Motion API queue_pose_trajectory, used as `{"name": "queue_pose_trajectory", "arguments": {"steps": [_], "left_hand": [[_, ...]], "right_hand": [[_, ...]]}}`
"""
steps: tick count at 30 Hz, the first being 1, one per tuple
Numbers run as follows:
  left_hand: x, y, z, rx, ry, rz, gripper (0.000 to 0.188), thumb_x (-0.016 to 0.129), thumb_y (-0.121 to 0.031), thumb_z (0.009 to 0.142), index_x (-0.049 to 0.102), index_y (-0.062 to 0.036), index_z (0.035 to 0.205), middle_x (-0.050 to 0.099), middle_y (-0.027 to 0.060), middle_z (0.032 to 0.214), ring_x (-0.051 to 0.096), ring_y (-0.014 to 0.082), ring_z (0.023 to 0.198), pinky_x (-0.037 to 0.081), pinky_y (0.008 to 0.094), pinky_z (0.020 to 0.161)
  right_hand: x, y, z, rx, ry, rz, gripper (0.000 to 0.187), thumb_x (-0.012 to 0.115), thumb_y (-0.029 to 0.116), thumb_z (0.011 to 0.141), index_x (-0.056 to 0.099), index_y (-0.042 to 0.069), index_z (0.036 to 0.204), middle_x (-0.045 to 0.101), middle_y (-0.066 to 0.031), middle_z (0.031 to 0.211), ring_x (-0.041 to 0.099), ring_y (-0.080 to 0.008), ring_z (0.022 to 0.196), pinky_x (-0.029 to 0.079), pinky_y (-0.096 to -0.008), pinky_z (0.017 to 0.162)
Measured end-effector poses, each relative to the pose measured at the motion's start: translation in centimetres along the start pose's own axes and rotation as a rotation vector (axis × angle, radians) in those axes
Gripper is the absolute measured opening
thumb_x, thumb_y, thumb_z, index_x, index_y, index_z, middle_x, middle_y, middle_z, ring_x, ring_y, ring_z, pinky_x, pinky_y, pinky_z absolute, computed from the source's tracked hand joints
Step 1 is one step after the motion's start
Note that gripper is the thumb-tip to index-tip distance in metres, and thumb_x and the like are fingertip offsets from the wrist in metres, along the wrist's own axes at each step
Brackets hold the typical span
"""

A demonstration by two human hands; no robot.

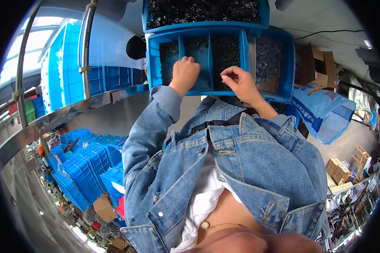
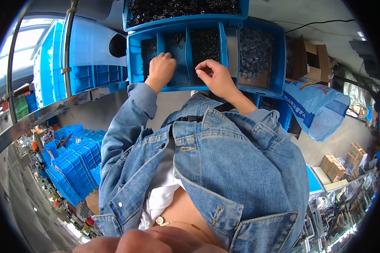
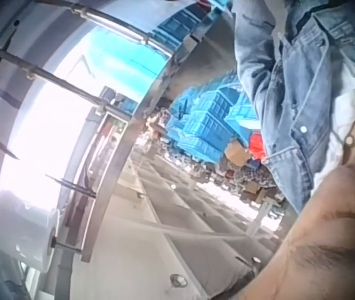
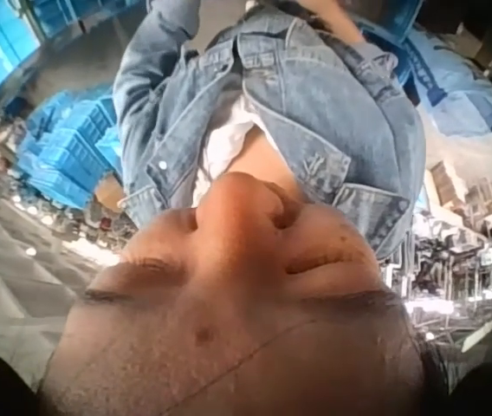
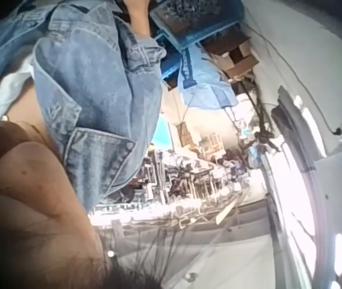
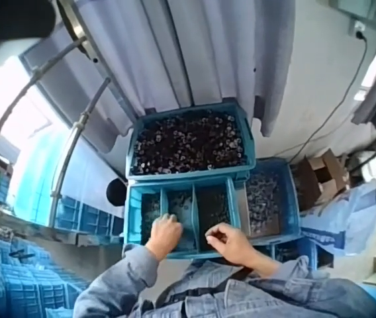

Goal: Sorting small industrial parts into partitioned blue storage bins.

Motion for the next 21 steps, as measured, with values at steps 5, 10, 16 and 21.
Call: {"name": "queue_pose_trajectory", "arguments": {"steps": [5,10,16,21], "left_hand": [[2.0,-0.5,0.6,0.072,0.162,0.118,0.011,0.059,-0.012,0.072,0.07,-0.0105,0.075,0.064,0.0082,0.081,0.062,0.021,0.079,0.05,0.0301,0.065],[2.6,0.0,1.5,0.084,0.197,0.159,0.011,0.059,-0.011,0.073,0.069,-0.0104,0.074,0.065,0.0074,0.083,0.063,0.0211,0.082,0.051,0.0312,0.065],[3.1,-0.2,2.1,0.12,0.375,0.19,0.01,0.06,-0.014,0.074,0.069,-0.0122,0.079,0.066,0.0067,0.086,0.063,0.0207,0.083,0.051,0.0312,0.064],[0.2,2.1,1.8,-0.048,0.291,-0.095,0.014,0.059,-0.016,0.075,0.068,-0.0092,0.084,0.065,0.0073,0.083,0.062,0.0197,0.082,0.049,0.0293,0.064]], "right_hand": [[0.2,0.0,0.0,-0.001,0.046,-0.082,0.011,0.058,0.006,0.085,0.058,0.001,0.094,0.06,-0.0039,0.085,0.059,-0.0103,0.079,0.048,-0.0222,0.072],[0.1,0.4,-0.3,0.0,0.057,-0.099,0.011,0.058,0.006,0.085,0.059,0.001,0.094,0.06,-0.0042,0.085,0.059,-0.0101,0.079,0.048,-0.0221,0.072],[-0.2,0.4,0.4,-0.023,0.068,-0.135,0.012,0.059,0.007,0.085,0.059,0.001,0.095,0.06,-0.0043,0.086,0.059,-0.0103,0.08,0.048,-0.0223,0.072],[-0.8,0.6,1.2,-0.027,0.063,-0.123,0.012,0.058,0.007,0.085,0.059,0.001,0.096,0.06,-0.0041,0.087,0.059,-0.0102,0.079,0.048,-0.0222,0.072]]}}
Point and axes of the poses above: each hand's wrist, its own z-axis towards the middle knuckle, its own x-axis out of the palm, y = z × x, the point moved 4 cm from there along z, towards the middle knuckle
